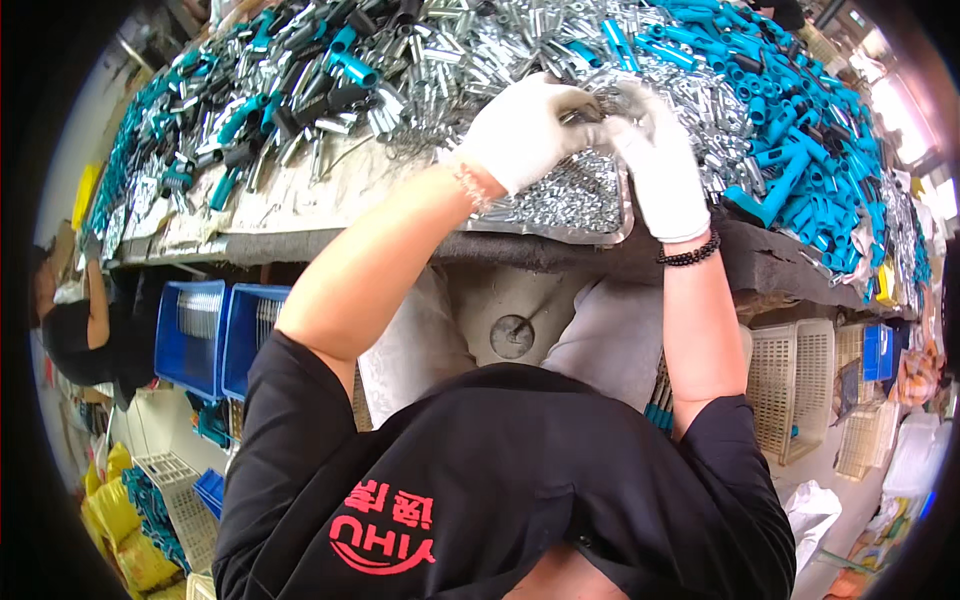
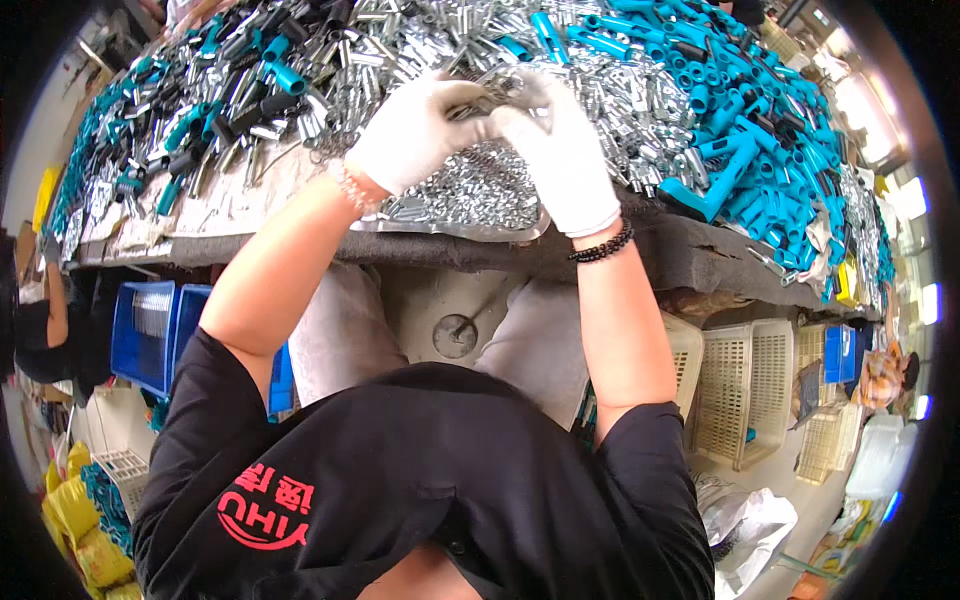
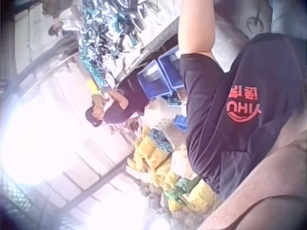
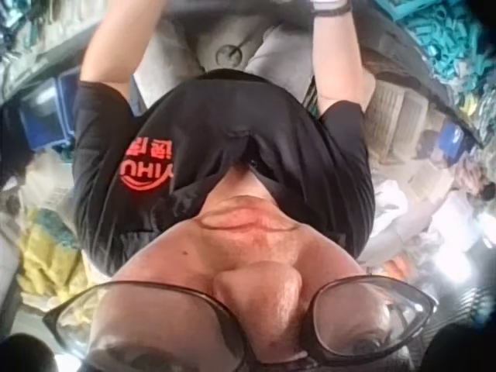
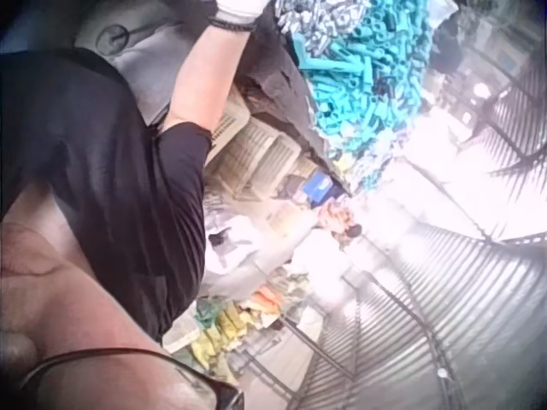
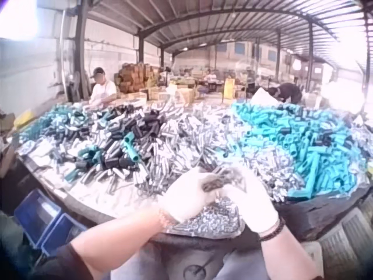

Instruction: Assemble metal handles with blue grips by fitting internal mechanisms and sliding on sleeves.

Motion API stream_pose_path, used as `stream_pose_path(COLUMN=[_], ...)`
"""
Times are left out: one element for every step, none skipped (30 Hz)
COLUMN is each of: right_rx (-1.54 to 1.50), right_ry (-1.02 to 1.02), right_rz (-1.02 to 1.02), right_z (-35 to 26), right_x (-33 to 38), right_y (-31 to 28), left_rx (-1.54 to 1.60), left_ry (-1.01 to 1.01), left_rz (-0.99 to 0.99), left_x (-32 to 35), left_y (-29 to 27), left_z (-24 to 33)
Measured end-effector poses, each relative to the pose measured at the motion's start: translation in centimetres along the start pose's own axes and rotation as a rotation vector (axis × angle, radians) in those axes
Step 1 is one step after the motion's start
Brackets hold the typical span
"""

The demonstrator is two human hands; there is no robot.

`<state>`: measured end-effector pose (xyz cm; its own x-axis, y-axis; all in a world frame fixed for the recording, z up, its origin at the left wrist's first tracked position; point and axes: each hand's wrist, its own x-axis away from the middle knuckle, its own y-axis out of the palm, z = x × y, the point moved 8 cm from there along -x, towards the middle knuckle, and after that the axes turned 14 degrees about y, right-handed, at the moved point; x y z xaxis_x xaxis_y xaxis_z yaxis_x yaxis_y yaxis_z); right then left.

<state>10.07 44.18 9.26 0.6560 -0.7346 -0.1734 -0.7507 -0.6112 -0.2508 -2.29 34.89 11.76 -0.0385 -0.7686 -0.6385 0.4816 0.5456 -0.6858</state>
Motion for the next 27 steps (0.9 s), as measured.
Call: stream_pose_path(right_rx=[-0.238,-0.065,-0.089,-0.112,-0.113,-0.118,-0.126,-0.129,-0.160,-0.189,-0.192,-0.214,-0.234,-0.235,-0.286,-0.338,-0.340,-0.397,-0.454,-0.454,-0.212,0.029,0.027,0.002,-0.022,-0.023,0.173], right_ry=[0.100,0.128,0.172,0.218,0.221,0.159,0.095,0.095,0.148,0.203,0.204,0.233,0.264,0.266,0.294,0.322,0.323,0.325,0.327,0.327,0.154,-0.017,-0.015,0.066,0.146,0.148,-0.006], right_rz=[-0.139,-0.173,-0.079,0.012,0.015,0.019,0.020,0.018,-0.019,-0.055,-0.056,-0.073,-0.087,-0.086,-0.124,-0.162,-0.159,-0.160,-0.163,-0.162,-0.037,0.085,0.084,0.084,0.091,0.095,0.229], right_z=[0.9,0.6,1.3,2.0,2.3,2.0,1.6,1.6,1.9,2.3,2.2,2.4,2.7,3.0,3.7,4.3,4.5,4.7,4.8,4.7,3.4,1.9,1.7,2.1,2.7,3.5,3.6], right_x=[0.1,0.6,0.7,1.0,1.0,0.9,0.9,0.9,0.9,0.9,1.0,1.1,1.3,1.2,1.1,1.1,1.1,1.2,1.1,1.1,0.9,1.2,1.2,1.2,1.1,0.8,0.4], right_y=[1.1,1.0,0.4,-0.2,-0.6,-1.1,-1.2,-1.2,-1.0,-0.7,-0.6,-0.4,-0.3,-0.4,-0.3,-0.1,-0.1,-0.1,0.0,0.2,-0.6,-0.9,-0.5,-0.2,-0.2,-0.3,-1.0], left_rx=[-0.002,-0.005,-0.003,-0.009,-0.016,-0.014,-0.021,-0.028,-0.073,-0.075,-0.137,-0.199,-0.197,-0.233,-0.269,-0.267,-0.238,-0.210,-0.210,-0.205,-0.201,-0.201,-0.212,-0.224,-0.221,-0.182,-0.142], left_ry=[-0.031,-0.064,-0.056,-0.082,-0.109,-0.109,-0.121,-0.132,-0.104,-0.106,-0.109,-0.113,-0.112,-0.115,-0.118,-0.117,-0.146,-0.175,-0.175,-0.147,-0.119,-0.121,-0.112,-0.102,-0.100,-0.087,-0.074], left_rz=[-0.005,-0.010,-0.014,-0.070,-0.126,-0.129,-0.149,-0.169,-0.167,-0.168,-0.167,-0.165,-0.167,-0.147,-0.126,-0.129,-0.153,-0.177,-0.178,-0.138,-0.099,-0.101,-0.072,-0.044,-0.046,-0.050,-0.054], left_x=[0.2,0.4,0.4,0.5,0.5,0.5,0.6,0.8,0.8,0.9,0.9,1.0,1.0,1.1,1.1,1.0,0.9,0.9,1.1,1.3,1.4,1.6,1.7,1.8,1.8,1.8,1.8], left_y=[0.3,0.6,0.7,1.0,1.5,1.7,1.9,2.0,2.0,2.0,1.7,1.6,1.8,1.8,1.7,1.8,2.0,2.2,2.3,2.3,2.2,2.2,2.0,1.8,1.8,1.9,2.1], left_z=[-0.3,-0.6,-0.9,-1.0,-1.0,-0.8,-0.9,-0.9,-0.8,-0.6,-0.4,-0.2,0.0,0.0,0.1,0.2,0.2,0.1,0.0,0.2,0.4,0.5,0.8,1.0,1.7,2.7,3.3])
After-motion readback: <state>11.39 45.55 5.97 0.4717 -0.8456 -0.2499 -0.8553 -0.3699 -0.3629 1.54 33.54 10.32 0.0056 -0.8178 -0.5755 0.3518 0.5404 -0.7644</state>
